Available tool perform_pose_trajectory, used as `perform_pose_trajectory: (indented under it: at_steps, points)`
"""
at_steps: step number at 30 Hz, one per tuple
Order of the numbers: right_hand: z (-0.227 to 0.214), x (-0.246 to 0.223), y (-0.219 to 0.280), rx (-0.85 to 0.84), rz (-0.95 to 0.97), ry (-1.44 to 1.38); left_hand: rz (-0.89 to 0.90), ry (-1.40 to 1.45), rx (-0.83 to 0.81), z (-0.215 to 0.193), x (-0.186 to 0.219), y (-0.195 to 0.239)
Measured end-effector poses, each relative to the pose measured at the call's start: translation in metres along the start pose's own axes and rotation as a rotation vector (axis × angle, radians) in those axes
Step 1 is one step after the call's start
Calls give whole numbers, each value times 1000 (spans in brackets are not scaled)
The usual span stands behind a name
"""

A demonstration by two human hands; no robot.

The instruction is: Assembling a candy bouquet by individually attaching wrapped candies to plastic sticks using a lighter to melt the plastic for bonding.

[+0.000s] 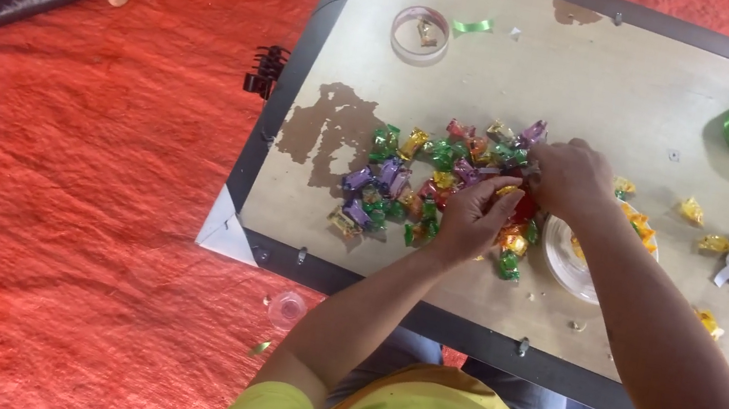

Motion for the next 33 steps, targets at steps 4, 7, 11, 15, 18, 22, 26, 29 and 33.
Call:
perform_pose_trajectory:
  at_steps: [4, 7, 11, 15, 18, 22, 26, 29, 33]
  points:
    - [-21, 5, 19, 78, -27, 58, 34, -61, 40, 0, 3, -3]
    - [-36, 15, 34, 91, -10, -40, 47, -113, 100, -3, -7, -7]
    - [-77, 11, 77, 179, -44, -330, 39, -126, 103, -5, 3, -7]
    - [-106, -10, 103, 134, -194, -1029, 20, 43, 83, -4, 18, -8]
    - [-110, -23, 100, 28, -328, -1397, 20, 105, 67, -8, 7, -8]
    - [-100, -29, 87, -48, -435, -1737, -52, 166, 94, -11, -20, -9]
    - [-94, -35, 90, -45, -428, -1773, -72, 199, 100, -8, -20, -8]
    - [-94, -39, 98, -24, -414, -1789, -70, 172, 89, -7, -13, -6]
    - [-83, -35, 104, 69, -368, -1736, -72, 195, 74, -7, -7, -5]
Point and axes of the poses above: each hand's wrist, its own y-axis away from the middle knuckle, its own z-axis out of the palm, x = y × z, the point moved 3 cm from there along -y, towards the middle knuckle, and after that the axes turned 15 degrees about -x, right-handed, at the moved point
